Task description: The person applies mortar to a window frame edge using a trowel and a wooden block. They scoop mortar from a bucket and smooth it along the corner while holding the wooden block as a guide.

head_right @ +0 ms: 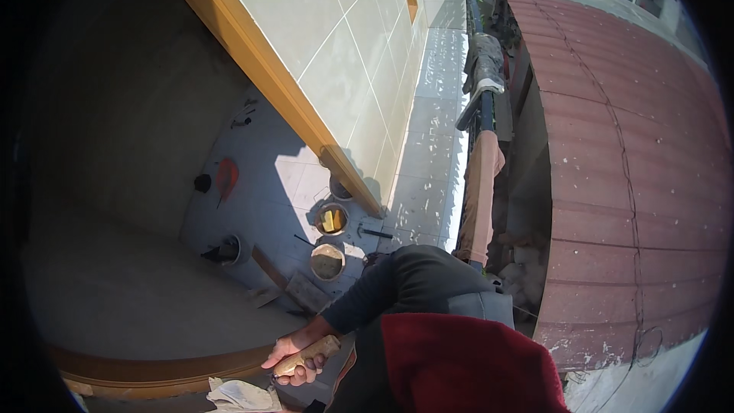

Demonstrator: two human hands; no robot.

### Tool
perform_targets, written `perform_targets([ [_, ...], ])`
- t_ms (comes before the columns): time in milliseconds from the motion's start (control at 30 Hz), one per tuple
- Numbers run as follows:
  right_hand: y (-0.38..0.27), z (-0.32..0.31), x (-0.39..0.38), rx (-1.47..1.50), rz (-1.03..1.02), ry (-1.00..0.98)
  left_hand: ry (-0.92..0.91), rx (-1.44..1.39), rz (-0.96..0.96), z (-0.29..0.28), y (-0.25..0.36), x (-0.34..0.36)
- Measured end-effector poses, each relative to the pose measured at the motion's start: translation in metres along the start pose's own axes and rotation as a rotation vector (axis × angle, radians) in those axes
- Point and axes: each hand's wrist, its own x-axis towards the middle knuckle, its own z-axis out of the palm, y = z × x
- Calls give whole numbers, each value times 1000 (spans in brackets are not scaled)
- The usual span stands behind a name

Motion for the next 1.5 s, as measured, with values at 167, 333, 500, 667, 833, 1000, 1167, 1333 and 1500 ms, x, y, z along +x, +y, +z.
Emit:
perform_targets([
  [167, -8, -15, 10, 114, 23, -128, -19, -1, -4, 4, 0, 6],
  [333, -15, -14, 17, 51, -11, -114, -29, -11, -2, 6, 1, 10],
  [500, -17, -3, 18, -71, -58, -23, -29, -31, -7, 6, 0, 15],
  [667, -12, 1, 18, -10, -83, 37, -35, -42, -30, 6, -4, 20],
  [833, -13, -2, 15, -63, -85, 132, -18, -31, -43, 8, -7, 36],
  [1000, -24, -9, 14, 27, -57, 96, -11, -40, -55, 6, -10, 49],
  [1167, -34, -22, 25, 86, -4, 43, -10, -64, -69, 1, -10, 55],
  [1333, -41, -30, 33, 119, 57, -15, -7, -81, -76, -3, -11, 59],
  [1500, -51, -20, 37, 23, 44, -28, 19, -69, -65, -4, -10, 61],
])
